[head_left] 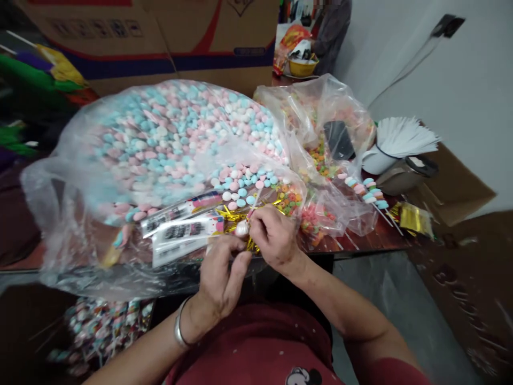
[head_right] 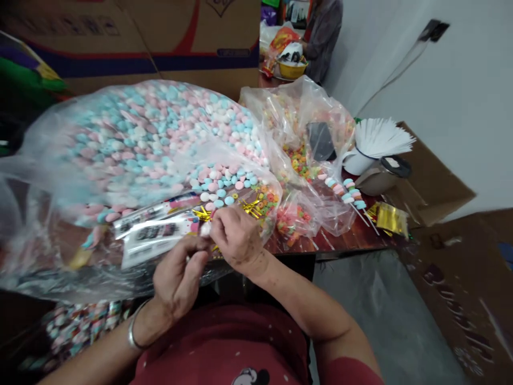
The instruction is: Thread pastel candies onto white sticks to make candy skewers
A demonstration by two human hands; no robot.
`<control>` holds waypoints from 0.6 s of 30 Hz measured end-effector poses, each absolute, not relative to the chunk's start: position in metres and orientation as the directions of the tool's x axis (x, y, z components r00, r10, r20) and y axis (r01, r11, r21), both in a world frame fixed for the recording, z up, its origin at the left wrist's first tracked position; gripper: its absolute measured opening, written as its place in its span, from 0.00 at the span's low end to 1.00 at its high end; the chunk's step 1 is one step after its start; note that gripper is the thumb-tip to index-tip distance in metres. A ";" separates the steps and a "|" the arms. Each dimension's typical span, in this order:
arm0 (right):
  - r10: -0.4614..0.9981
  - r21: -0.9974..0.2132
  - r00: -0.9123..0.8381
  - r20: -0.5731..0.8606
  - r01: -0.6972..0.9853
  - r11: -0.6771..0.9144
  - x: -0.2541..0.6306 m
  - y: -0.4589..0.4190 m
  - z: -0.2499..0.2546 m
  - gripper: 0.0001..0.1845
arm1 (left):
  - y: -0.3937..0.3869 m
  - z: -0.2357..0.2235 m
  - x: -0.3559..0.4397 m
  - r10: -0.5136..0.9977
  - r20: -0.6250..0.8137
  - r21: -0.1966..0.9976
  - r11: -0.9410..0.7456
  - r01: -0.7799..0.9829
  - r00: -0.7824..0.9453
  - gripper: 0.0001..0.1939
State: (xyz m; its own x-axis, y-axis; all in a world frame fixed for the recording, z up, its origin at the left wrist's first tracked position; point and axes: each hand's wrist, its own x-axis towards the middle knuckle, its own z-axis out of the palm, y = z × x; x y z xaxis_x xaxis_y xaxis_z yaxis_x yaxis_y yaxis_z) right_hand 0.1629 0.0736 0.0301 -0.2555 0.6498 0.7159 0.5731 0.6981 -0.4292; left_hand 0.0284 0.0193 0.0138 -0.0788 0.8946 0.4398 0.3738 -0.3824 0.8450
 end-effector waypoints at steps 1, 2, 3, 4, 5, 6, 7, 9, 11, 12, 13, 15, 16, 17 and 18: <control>0.658 -0.492 -0.244 0.713 0.494 0.717 0.159 0.070 0.033 0.10 | 0.021 0.015 0.027 0.955 0.264 0.954 -0.238 0.180 -0.133 0.09; 0.668 -0.544 -0.247 0.702 0.419 0.727 0.155 0.066 0.035 0.10 | 0.024 0.018 0.025 0.974 0.130 0.990 -0.138 -0.031 -0.187 0.14; 0.682 -0.589 -0.259 0.684 0.355 0.726 0.152 0.061 0.036 0.10 | 0.027 0.022 0.022 0.974 0.085 0.987 -0.111 -0.117 -0.210 0.19; 0.700 -0.632 -0.272 0.660 0.301 0.714 0.148 0.057 0.036 0.10 | 0.031 0.028 0.017 0.973 0.074 0.983 -0.108 -0.150 -0.219 0.24; 0.729 -0.682 -0.280 0.625 0.259 0.684 0.146 0.054 0.035 0.09 | 0.034 0.035 0.011 0.972 0.069 0.972 -0.115 -0.203 -0.223 0.29; 0.764 -0.735 -0.288 0.577 0.224 0.640 0.144 0.052 0.034 0.09 | 0.036 0.042 0.004 0.972 0.065 0.934 -0.139 -0.330 -0.224 0.31; 0.799 -0.785 -0.297 0.522 0.199 0.587 0.143 0.051 0.033 0.08 | 0.036 0.049 -0.004 0.978 0.072 0.895 -0.150 -0.420 -0.196 0.32; 0.847 -0.845 -0.303 0.436 0.184 0.501 0.143 0.054 0.029 0.08 | 0.033 0.060 -0.018 0.995 0.097 0.857 -0.101 -0.506 -0.034 0.32; 0.841 -0.823 -0.283 0.461 0.219 0.525 0.143 0.058 0.025 0.09 | 0.028 0.061 -0.028 0.981 0.072 0.860 0.030 -0.509 0.181 0.31; 0.815 -0.777 -0.270 0.513 0.259 0.574 0.143 0.059 0.023 0.09 | 0.025 0.059 -0.031 0.959 0.006 0.881 0.129 -0.456 0.283 0.31; 0.775 -0.711 -0.262 0.574 0.309 0.631 0.142 0.060 0.021 0.10 | 0.022 0.055 -0.031 0.930 -0.086 0.901 0.226 -0.371 0.357 0.31; 0.676 -0.555 -0.281 0.681 0.404 0.727 0.141 0.058 0.019 0.11 | 0.017 0.046 -0.029 0.880 -0.266 0.912 0.361 -0.192 0.393 0.33; 0.633 -0.486 -0.299 0.714 0.438 0.756 0.140 0.056 0.019 0.11 | 0.016 0.043 -0.027 0.880 -0.307 0.912 0.381 -0.152 0.363 0.34; 0.600 -0.435 -0.317 0.735 0.459 0.775 0.139 0.053 0.019 0.12 | 0.014 0.041 -0.024 0.896 -0.315 0.913 0.376 -0.157 0.313 0.34; 0.577 -0.403 -0.331 0.747 0.465 0.788 0.138 0.050 0.020 0.11 | 0.013 0.040 -0.020 0.917 -0.305 0.913 0.358 -0.196 0.256 0.33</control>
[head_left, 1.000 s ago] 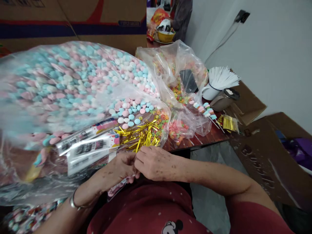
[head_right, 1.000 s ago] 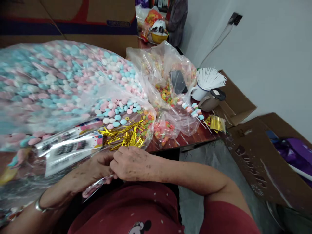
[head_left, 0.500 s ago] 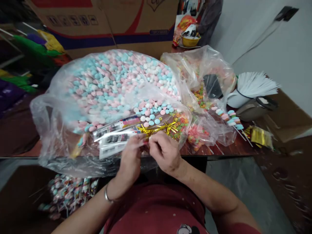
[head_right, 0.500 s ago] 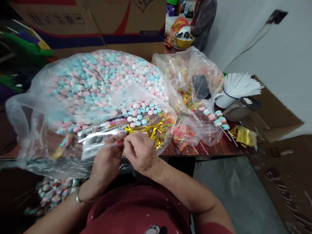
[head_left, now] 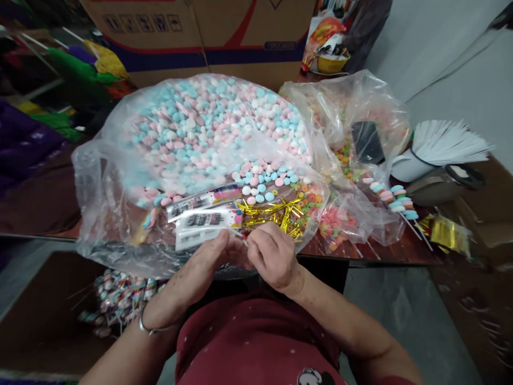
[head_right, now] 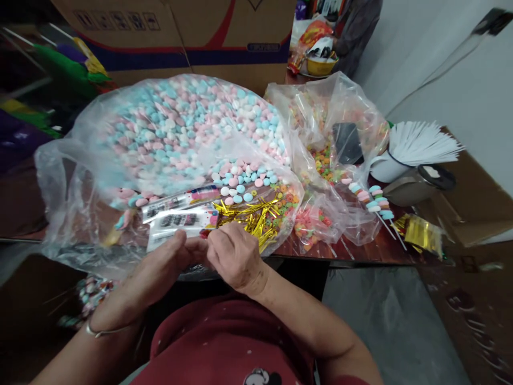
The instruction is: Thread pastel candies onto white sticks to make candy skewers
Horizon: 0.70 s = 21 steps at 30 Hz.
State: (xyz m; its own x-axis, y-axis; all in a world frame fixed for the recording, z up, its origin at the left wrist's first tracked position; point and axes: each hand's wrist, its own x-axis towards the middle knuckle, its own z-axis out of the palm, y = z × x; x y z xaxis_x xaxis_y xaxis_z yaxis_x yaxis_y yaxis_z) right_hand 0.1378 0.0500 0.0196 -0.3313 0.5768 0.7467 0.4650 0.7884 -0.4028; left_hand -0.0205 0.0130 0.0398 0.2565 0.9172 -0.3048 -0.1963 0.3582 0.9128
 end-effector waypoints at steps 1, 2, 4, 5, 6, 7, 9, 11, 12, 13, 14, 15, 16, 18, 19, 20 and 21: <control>0.564 -0.391 -0.344 0.750 0.458 0.799 0.136 0.046 0.021 0.11 | 0.012 0.040 -0.017 0.937 -0.289 0.907 0.334 -0.257 0.199 0.31; 0.566 -0.401 -0.356 0.744 0.439 0.804 0.134 0.042 0.021 0.11 | 0.010 0.042 -0.014 0.948 -0.278 0.895 0.313 -0.318 0.151 0.28; 0.597 -0.488 -0.377 0.709 0.350 0.800 0.130 0.033 0.022 0.10 | 0.006 0.047 -0.010 0.957 -0.278 0.864 0.288 -0.414 0.087 0.24; 0.634 -0.571 -0.392 0.667 0.278 0.773 0.127 0.028 0.022 0.10 | 0.003 0.049 -0.008 0.955 -0.289 0.851 0.287 -0.439 0.064 0.22; 0.686 -0.679 -0.412 0.599 0.194 0.709 0.124 0.023 0.022 0.10 | 0.000 0.051 -0.006 0.955 -0.295 0.849 0.277 -0.449 0.030 0.21; 0.747 -0.797 -0.442 0.496 0.110 0.594 0.121 0.018 0.021 0.10 | -0.004 0.051 -0.004 0.957 -0.291 0.860 0.252 -0.445 -0.021 0.19; 0.822 -0.966 -0.520 0.231 -0.025 0.256 0.114 0.010 0.019 0.11 | -0.012 0.048 0.001 0.957 -0.215 0.914 0.128 -0.385 -0.193 0.16; 0.799 -0.997 -0.601 0.035 -0.078 -0.015 0.109 0.005 0.017 0.14 | -0.018 0.041 0.006 0.908 -0.050 0.963 -0.066 -0.260 -0.415 0.15; 0.773 -0.996 -0.634 0.003 -0.074 -0.057 0.107 0.004 0.015 0.15 | -0.020 0.038 0.007 0.867 0.037 0.969 -0.152 -0.193 -0.498 0.16; 0.752 -0.998 -0.660 0.006 -0.047 -0.033 0.106 0.004 0.014 0.15 | -0.021 0.034 0.006 0.828 0.116 0.966 -0.223 -0.132 -0.549 0.17; 0.737 -0.999 -0.675 0.032 0.000 0.043 0.106 0.005 0.012 0.13 | -0.022 0.031 0.003 0.795 0.179 0.959 -0.273 -0.079 -0.580 0.18; 0.725 -0.987 -0.685 0.065 0.061 0.146 0.107 0.006 0.011 0.11 | -0.022 0.029 -0.003 0.770 0.228 0.951 -0.306 -0.032 -0.596 0.18; 0.714 -0.962 -0.693 0.099 0.116 0.246 0.110 0.008 0.009 0.09 | -0.022 0.028 -0.014 0.740 0.274 0.946 -0.323 0.033 -0.614 0.17; 0.696 -0.914 -0.703 0.142 0.177 0.365 0.118 0.014 0.005 0.10 | -0.024 0.027 -0.047 0.577 0.320 0.947 -0.219 0.235 -0.751 0.16; 0.692 -0.906 -0.707 0.144 0.186 0.380 0.124 0.017 0.004 0.11 | -0.027 0.028 -0.068 0.474 0.352 0.933 -0.108 0.344 -0.807 0.15; 0.692 -0.908 -0.708 0.138 0.190 0.374 0.130 0.020 0.002 0.11 | -0.031 0.028 -0.090 0.433 0.348 0.912 0.049 0.407 -0.832 0.16; 0.697 -0.911 -0.705 0.128 0.194 0.363 0.135 0.023 0.001 0.12 | -0.038 0.029 -0.113 0.313 0.395 0.870 0.175 0.461 -0.864 0.18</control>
